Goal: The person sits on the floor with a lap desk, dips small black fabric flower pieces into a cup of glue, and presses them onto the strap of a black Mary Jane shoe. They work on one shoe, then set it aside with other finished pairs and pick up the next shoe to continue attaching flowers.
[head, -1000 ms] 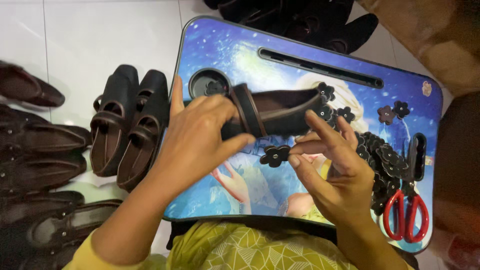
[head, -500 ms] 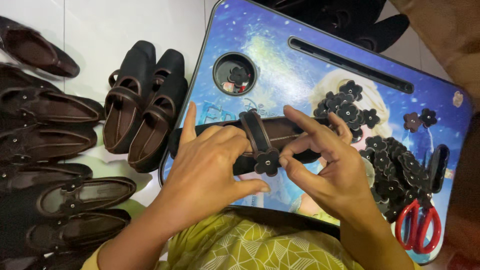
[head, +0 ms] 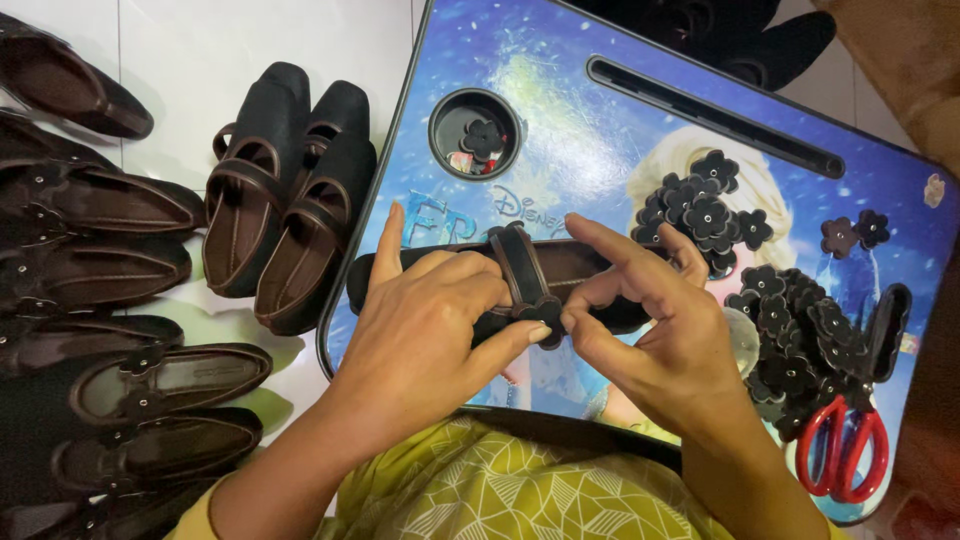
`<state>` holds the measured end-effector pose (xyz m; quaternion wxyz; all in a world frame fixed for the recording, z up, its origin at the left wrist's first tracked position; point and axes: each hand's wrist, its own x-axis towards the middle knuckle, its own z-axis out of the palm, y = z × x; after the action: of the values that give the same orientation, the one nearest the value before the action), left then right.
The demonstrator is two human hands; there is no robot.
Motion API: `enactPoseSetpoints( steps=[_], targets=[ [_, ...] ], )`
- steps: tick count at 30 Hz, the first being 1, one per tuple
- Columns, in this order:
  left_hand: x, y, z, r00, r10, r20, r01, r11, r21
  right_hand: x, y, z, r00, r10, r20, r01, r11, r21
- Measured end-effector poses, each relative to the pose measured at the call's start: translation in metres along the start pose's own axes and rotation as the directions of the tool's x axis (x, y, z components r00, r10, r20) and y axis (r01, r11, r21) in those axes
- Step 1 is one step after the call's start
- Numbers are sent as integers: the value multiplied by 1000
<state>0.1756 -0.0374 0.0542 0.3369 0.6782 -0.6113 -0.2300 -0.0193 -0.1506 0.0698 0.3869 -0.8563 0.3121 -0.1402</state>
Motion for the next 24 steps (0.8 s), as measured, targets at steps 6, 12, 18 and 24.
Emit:
enactPoseSetpoints(
  steps=[6,12,18,24],
  targets=[
    [1,1,0,1000,0,-6,0,1000,-7,-2,-2,2,998,-39,-57,34,996,-84],
    [-1,0,2,1000,0,-13,0,1000,-15,-3,-8,5,996,-39,-79,29,992,-126],
    [-14,-4,18,981,96,-167,-93,995,27,-9,-9,5,993,-58,-98,48,993,-104],
    [-8,-29,46,927,252,-278,-196,957,213,-18,-5,1,989,-66,-130,46,988,-150]
  ],
)
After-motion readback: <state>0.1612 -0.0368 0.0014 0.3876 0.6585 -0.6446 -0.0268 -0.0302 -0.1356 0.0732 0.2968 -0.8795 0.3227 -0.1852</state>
